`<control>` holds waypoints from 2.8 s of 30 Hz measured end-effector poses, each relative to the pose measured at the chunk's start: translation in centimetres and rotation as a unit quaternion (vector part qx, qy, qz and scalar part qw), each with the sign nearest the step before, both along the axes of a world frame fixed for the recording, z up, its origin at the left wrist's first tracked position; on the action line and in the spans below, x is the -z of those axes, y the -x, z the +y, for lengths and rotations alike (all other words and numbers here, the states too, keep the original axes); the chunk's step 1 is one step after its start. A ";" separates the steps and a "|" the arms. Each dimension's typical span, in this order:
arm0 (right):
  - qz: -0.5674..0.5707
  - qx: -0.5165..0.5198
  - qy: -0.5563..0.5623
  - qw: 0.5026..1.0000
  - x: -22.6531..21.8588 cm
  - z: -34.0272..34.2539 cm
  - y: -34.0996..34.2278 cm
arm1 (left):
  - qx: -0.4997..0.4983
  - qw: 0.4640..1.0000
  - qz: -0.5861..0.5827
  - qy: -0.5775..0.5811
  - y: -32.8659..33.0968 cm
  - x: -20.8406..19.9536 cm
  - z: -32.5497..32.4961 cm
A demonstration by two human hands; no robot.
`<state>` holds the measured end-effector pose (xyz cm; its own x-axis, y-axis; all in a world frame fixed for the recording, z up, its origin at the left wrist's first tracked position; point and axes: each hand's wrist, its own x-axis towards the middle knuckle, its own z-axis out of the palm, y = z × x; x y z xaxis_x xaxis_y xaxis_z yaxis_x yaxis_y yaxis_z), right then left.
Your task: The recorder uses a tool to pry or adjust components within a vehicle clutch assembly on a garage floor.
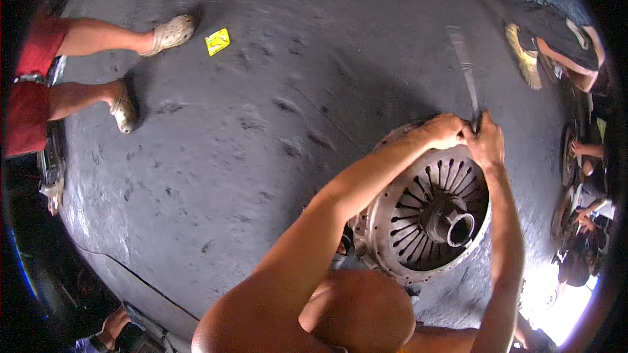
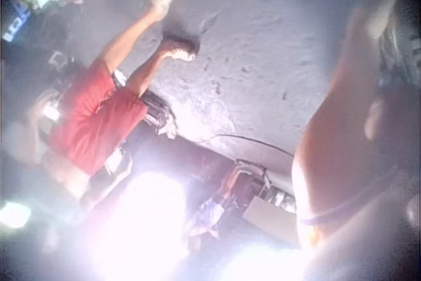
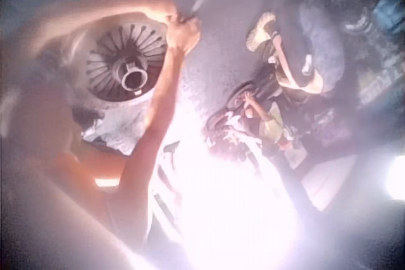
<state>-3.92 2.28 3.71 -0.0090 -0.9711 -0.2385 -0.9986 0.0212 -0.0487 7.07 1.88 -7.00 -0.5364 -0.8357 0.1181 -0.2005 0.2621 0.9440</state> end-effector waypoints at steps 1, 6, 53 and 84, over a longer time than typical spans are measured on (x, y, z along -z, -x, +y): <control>0.017 -0.140 -0.009 0.990 -0.8 0.0 0.9 | 0.025 0.998 0.013 -0.048 0.2 0.0 0.0; 0.104 -0.235 0.026 0.966 -0.4 -0.7 0.5 | 0.029 0.969 -0.137 0.205 0.4 1.2 -0.2; -0.103 -0.380 0.134 0.910 0.6 -0.9 0.2 | 0.008 0.995 0.082 0.061 1.1 2.6 -0.9; 0.001 -0.389 0.182 0.903 1.3 -1.2 1.8 | 0.020 0.997 -0.078 -0.009 1.2 3.6 -0.7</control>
